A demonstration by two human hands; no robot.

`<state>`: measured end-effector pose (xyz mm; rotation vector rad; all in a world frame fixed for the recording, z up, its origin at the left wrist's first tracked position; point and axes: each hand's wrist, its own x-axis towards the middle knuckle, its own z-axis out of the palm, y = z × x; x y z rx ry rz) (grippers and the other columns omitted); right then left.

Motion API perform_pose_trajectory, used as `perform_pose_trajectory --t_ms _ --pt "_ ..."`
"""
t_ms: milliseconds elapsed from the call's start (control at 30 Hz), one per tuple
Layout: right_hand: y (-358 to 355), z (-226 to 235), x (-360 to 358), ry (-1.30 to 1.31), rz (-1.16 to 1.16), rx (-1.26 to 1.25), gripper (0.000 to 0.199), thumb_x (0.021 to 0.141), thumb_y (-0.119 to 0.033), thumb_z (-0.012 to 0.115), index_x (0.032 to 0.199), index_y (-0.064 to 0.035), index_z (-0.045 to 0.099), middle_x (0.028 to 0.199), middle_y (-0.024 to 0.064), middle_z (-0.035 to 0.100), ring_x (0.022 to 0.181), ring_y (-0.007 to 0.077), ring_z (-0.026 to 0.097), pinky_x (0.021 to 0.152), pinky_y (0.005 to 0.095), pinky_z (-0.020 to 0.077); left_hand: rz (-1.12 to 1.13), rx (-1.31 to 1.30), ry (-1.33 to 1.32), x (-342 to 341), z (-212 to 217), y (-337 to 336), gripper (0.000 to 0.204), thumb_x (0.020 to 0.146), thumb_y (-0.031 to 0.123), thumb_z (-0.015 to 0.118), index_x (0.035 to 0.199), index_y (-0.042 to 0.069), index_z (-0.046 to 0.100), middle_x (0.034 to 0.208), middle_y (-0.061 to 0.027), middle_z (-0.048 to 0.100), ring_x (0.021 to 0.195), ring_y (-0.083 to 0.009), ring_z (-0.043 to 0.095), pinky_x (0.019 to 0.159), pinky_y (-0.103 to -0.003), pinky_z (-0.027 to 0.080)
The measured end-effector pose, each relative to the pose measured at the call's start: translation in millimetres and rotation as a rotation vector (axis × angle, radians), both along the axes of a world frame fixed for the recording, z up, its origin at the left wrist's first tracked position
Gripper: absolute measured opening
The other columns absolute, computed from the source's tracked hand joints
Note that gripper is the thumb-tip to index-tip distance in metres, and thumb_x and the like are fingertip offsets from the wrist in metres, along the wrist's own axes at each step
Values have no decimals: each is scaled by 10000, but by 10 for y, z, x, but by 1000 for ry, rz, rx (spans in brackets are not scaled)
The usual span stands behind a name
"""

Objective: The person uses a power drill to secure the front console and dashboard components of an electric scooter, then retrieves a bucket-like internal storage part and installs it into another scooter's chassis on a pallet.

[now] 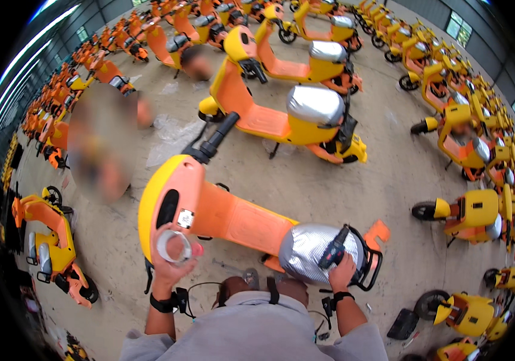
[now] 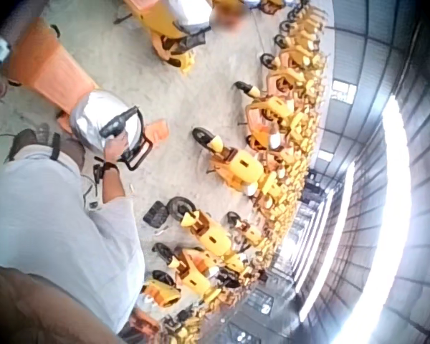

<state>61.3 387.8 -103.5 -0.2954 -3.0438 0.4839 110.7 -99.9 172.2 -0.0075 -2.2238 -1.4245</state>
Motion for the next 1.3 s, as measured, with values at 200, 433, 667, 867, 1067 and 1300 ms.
perform_pose_trajectory --t_ms 200,433,667,867,1067,1300 --pt "94 -139 49 127 53 20 797 697 -56 663 1452 -11 410 1297 153 543 1233 315 494 1093 457 303 0 143 -4 -70 -354 -153 891 683 226 900 1396 -26 428 1325 -131 543 1206 -248 567 1061 -408 437" --pt "48 -152 46 123 38 142 811 712 -63 644 1475 0 377 1298 131 538 1248 293 487 1089 446 295 -51 16 -62 44 -228 -236 848 673 206 888 1368 -30 465 1367 -146 520 1202 -255 571 1049 -408 446" --pt "26 -194 46 64 54 225 824 743 -60 624 1508 0 322 1332 128 514 1270 293 469 1085 435 288 -22 14 -134 325 -344 -355 849 729 269 860 1405 -30 442 1395 -168 514 1247 -280 560 1053 -413 454" --pt "-53 -130 4 -83 3 402 822 779 -92 629 1525 -26 291 1376 109 488 1287 279 463 1095 503 305 -57 89 -152 313 -336 -338 819 690 129 836 1400 -29 459 1414 -150 527 1258 -248 561 1062 -399 447" --pt "-116 -199 -31 -82 -49 518 823 817 -125 632 1545 -51 255 1393 89 471 1282 288 464 1098 555 309 14 92 -209 344 -346 -334 818 657 122 879 1364 -16 491 1321 -121 569 1199 -224 573 1020 -360 457" --pt "-50 -245 -22 -172 -64 473 857 798 -147 630 1547 -48 225 1425 119 458 1322 303 455 1179 566 186 -1 -1 -151 279 -334 -289 821 648 146 897 1348 7 492 1320 -125 532 1217 -265 541 1039 -382 433"
